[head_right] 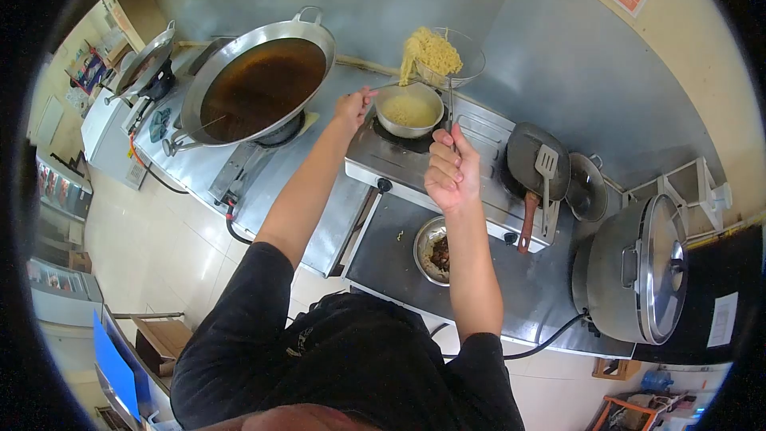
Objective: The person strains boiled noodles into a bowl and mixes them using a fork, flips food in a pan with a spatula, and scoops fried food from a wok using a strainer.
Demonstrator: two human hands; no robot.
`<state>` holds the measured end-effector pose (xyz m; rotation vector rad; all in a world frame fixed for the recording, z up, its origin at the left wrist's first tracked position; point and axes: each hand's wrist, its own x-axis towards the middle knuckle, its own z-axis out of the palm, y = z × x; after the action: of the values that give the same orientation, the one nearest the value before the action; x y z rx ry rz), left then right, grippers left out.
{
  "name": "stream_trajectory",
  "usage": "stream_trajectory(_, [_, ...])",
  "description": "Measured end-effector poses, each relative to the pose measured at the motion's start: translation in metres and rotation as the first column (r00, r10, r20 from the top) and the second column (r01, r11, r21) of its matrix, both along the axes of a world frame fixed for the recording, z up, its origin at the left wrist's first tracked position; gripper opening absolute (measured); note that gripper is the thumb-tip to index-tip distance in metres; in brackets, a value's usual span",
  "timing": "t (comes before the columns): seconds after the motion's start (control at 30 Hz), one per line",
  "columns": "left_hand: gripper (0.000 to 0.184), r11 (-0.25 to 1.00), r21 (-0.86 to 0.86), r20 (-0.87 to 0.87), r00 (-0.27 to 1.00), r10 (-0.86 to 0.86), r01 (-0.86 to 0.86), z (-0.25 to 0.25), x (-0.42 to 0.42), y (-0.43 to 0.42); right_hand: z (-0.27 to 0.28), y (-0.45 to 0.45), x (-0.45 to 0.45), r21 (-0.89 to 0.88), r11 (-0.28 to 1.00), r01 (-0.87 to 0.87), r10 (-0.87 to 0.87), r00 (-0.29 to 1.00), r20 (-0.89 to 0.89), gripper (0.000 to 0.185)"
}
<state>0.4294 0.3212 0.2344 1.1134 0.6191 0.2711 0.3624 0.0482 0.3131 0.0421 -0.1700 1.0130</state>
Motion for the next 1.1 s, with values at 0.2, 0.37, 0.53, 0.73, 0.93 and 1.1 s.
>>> stream_trajectory(0.2, [0.030, 0.979, 0.204, -0.039, 0.999, 0.031, -0.022, -0.006, -0.024, 0.012, 0.013, 0.000, 0.006, 0.008, 0.999, -0.034, 0.034, 0.999, 0.004, 0.035])
stream_trajectory(0.37, [0.033, 0.979, 0.199, 0.011, 0.999, 0.045, -0.046, -0.001, -0.044, 0.011, 0.041, 0.000, 0.004, 0.038, 0.998, -0.042, 0.040, 0.998, 0.050, 0.035])
stream_trajectory(0.53, [0.031, 0.952, 0.305, 0.015, 0.999, 0.032, -0.035, -0.010, -0.053, 0.014, 0.056, -0.001, 0.004, 0.053, 0.998, -0.031, 0.027, 0.997, 0.078, 0.034])
stream_trajectory(0.73, [0.034, 0.932, 0.343, 0.116, 0.990, 0.085, -0.120, -0.033, -0.088, 0.008, 0.052, -0.002, 0.000, 0.032, 0.999, -0.003, 0.002, 0.998, 0.057, 0.035])
stream_trajectory(0.93, [0.043, 0.993, 0.020, 0.098, 0.988, 0.116, -0.118, -0.055, -0.160, -0.018, 0.038, 0.003, -0.003, 0.040, 0.999, 0.000, -0.002, 0.999, 0.053, 0.035])
stream_trajectory(1.1, [0.045, 0.987, -0.158, 0.108, 0.994, 0.022, -0.005, -0.108, -0.227, -0.036, 0.028, 0.007, -0.008, 0.035, 0.999, 0.002, -0.004, 0.999, 0.042, 0.035])
